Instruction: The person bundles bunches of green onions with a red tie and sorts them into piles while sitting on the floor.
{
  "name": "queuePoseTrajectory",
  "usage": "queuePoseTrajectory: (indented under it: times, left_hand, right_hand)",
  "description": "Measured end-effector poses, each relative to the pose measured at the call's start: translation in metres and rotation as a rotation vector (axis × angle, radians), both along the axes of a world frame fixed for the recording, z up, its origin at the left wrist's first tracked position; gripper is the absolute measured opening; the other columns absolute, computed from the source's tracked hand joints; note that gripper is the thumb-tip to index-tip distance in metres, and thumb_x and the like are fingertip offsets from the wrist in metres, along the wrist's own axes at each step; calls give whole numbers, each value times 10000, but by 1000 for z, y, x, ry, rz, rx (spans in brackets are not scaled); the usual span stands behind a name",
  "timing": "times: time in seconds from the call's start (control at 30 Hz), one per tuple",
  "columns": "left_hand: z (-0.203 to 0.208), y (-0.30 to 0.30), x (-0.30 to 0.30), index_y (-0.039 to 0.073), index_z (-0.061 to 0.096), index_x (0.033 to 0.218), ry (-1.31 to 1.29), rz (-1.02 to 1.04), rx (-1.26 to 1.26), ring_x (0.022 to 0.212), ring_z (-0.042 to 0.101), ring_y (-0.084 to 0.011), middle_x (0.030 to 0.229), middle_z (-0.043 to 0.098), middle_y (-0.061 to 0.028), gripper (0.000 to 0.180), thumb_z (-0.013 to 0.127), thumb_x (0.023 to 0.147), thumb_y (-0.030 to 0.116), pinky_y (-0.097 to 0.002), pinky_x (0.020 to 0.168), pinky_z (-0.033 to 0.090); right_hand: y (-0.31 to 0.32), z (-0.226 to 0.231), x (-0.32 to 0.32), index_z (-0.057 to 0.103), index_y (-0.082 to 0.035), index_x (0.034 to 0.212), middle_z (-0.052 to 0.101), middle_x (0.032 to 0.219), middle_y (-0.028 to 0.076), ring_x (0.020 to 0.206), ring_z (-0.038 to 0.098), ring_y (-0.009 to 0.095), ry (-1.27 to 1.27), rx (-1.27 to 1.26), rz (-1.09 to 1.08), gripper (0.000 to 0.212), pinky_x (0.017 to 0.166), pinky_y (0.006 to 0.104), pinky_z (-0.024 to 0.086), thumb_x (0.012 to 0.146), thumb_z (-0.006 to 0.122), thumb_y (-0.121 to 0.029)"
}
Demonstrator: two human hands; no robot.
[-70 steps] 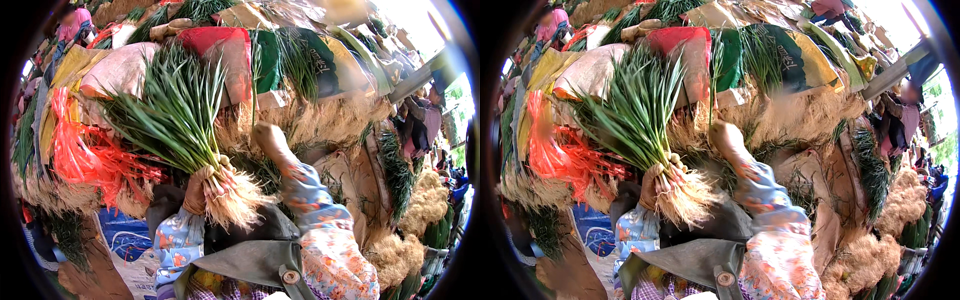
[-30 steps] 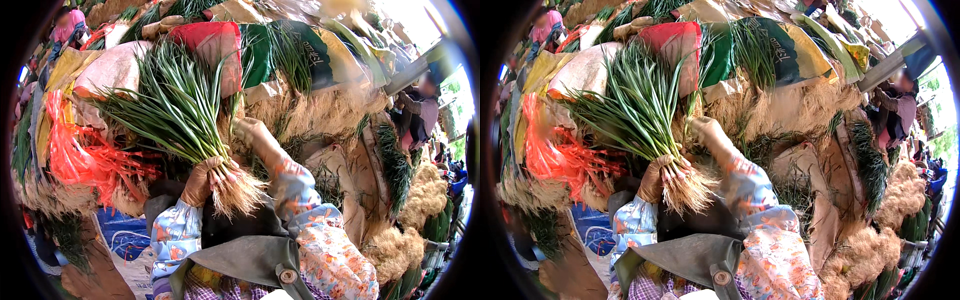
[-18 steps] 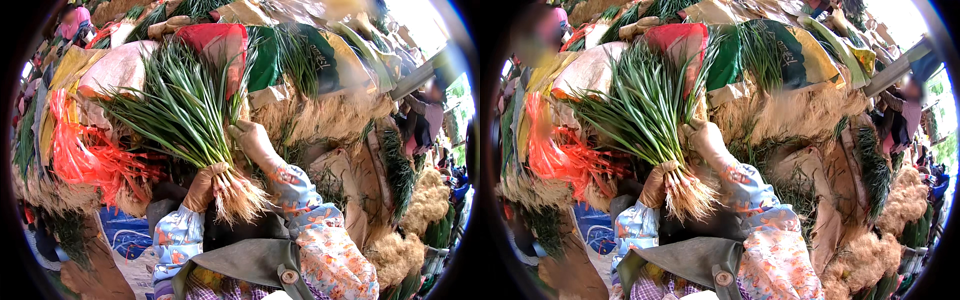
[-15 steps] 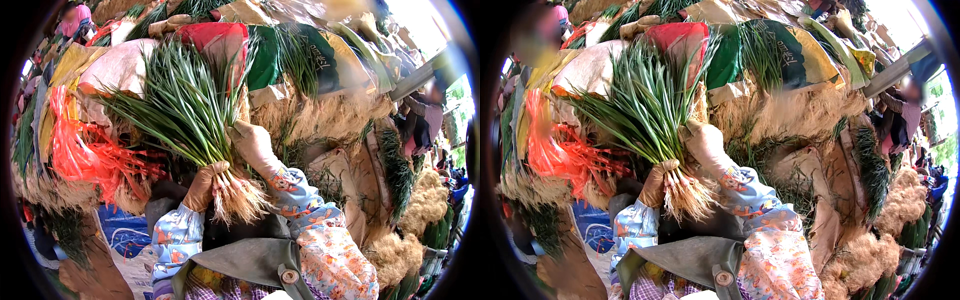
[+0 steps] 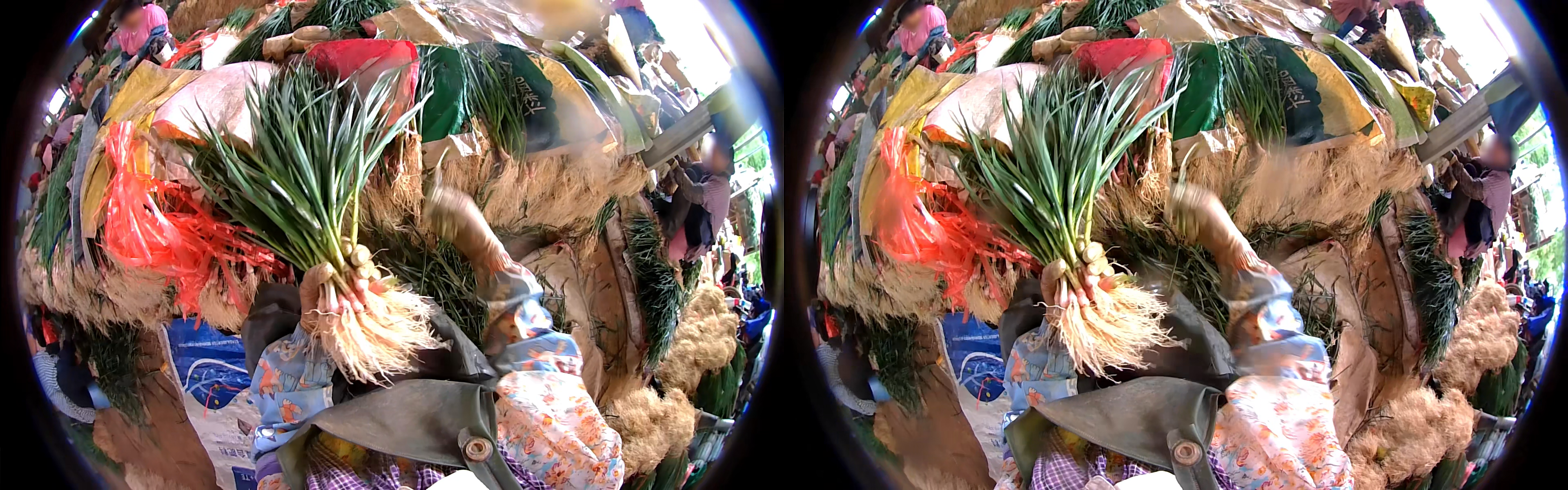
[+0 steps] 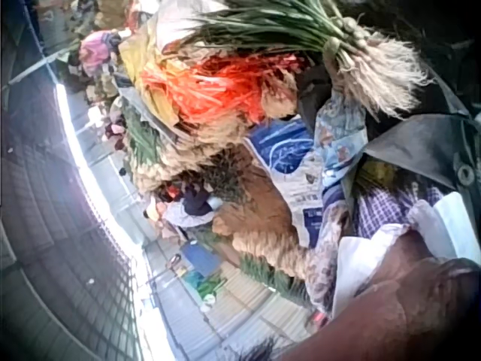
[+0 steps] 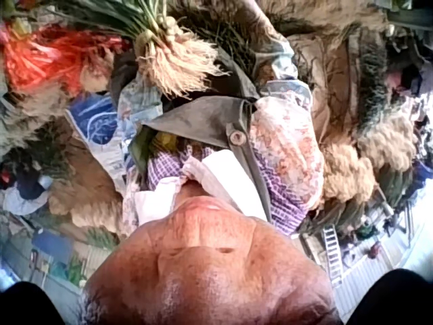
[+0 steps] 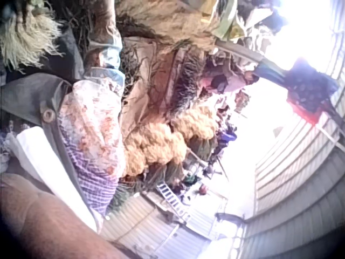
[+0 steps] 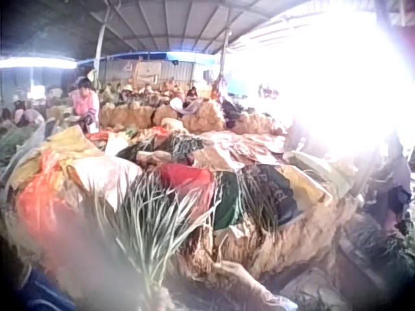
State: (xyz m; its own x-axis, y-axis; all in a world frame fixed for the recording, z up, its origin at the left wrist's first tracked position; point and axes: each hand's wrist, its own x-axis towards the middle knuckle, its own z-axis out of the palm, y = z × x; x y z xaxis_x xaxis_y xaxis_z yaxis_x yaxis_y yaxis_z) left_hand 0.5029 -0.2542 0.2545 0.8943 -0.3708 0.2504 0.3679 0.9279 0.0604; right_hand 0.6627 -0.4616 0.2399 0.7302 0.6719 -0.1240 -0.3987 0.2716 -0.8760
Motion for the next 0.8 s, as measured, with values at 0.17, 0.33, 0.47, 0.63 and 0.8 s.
queuePoseTrajectory:
  times: [0.17, 0.33, 0.47, 0.63, 0.8]
  left_hand:
    - [24, 45, -21, 15, 429, 1103, -71, 314, 82, 886, 529, -250, 945, 474, -117, 367, 547, 819, 216, -347, 648, 509]
    - [33, 42, -4, 16, 386, 1163, 0, 392, 97, 881, 529, -237, 930, 481, -106, 422, 542, 819, 204, -360, 691, 508]
    - [33, 30, 8, 17, 352, 1212, 91, 377, 85, 876, 528, -227, 918, 486, -97, 469, 538, 820, 195, -371, 725, 507]
    - [36, 32, -11, 30, 320, 1224, 160, 513, 294, 755, 537, -206, 883, 469, -76, 548, 581, 773, 202, -326, 685, 514]
    - [39, 21, 2, 16, 348, 1197, 99, 481, 255, 766, 537, -202, 860, 482, -82, 511, 586, 775, 178, -289, 605, 528]
  right_hand:
    - [-29, -22, -25, 637, -75, 879, 605, 720, 7, 604, 576, 117, -948, -1089, 662, 175, 576, 270, 496, 833, 470, -98]
    - [53, 56, 57, 607, -45, 884, 623, 725, 92, 598, 600, 215, -803, -1060, -360, 239, 593, 321, 480, 861, 481, -248]
    - [86, 34, 116, 613, -70, 852, 619, 750, 43, 640, 581, 205, -849, -1407, -126, 199, 632, 314, 469, 797, 542, -247]
    - [65, 127, 40, 605, -37, 944, 581, 697, -15, 494, 438, 20, -281, -478, -62, 148, 398, 132, 314, 863, 527, -132]
    - [6, 79, 36, 626, -68, 990, 599, 655, 46, 598, 564, 156, -810, -1099, -150, 190, 585, 292, 481, 820, 558, -119]
